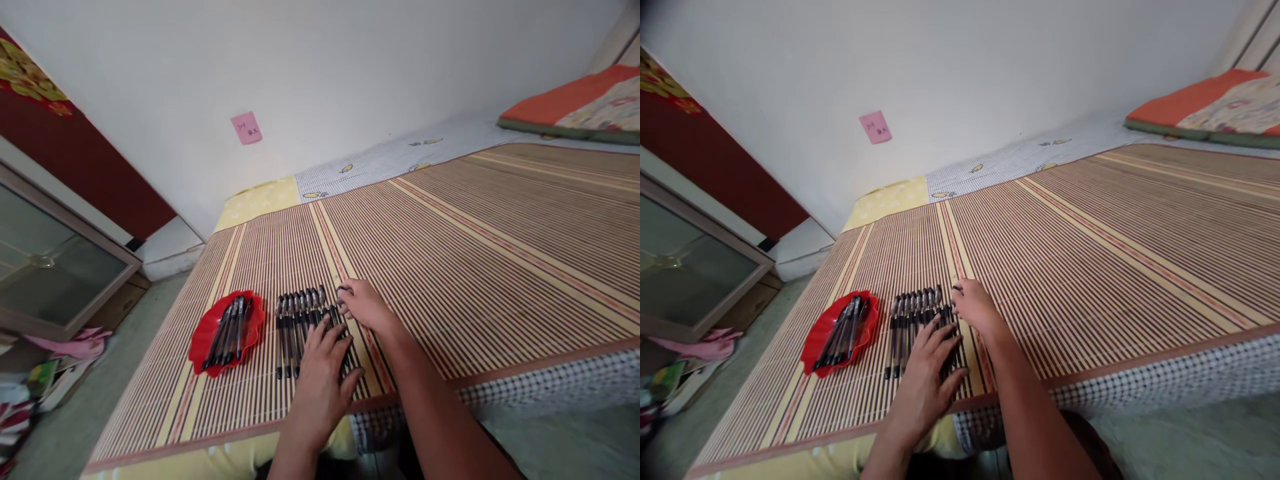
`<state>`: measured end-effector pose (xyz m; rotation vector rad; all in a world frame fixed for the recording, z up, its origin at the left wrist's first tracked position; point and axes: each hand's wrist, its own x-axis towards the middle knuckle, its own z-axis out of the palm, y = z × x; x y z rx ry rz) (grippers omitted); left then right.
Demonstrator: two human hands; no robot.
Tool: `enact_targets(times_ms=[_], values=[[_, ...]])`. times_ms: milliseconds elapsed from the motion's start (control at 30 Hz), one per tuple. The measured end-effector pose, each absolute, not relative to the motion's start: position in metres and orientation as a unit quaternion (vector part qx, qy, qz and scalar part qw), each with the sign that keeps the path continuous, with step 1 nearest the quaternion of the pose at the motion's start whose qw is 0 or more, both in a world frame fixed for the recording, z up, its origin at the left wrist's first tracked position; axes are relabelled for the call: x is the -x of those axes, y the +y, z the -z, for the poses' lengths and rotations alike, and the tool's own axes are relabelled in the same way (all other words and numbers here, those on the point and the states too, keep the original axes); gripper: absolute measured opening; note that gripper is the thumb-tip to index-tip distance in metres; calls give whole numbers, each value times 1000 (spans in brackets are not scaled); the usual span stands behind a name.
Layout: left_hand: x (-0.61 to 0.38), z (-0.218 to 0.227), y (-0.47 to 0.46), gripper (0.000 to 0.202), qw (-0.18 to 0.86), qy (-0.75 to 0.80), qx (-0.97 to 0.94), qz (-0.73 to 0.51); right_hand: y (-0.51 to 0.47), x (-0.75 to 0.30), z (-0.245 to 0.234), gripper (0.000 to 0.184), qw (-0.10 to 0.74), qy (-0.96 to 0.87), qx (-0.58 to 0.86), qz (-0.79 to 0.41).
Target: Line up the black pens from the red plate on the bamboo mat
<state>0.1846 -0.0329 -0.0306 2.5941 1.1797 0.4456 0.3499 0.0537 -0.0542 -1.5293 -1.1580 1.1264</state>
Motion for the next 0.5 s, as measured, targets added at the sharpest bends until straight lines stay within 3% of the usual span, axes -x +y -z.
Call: enact_targets(times_ms=[333,500], values=[[-191,23,-34,39,138,415,-890,-129,51,-350,47,11,448,-439,619,-472],[-191,24,-35,42,146,421,-886,-129,55,-350,48,24,460,-438,631,-445]])
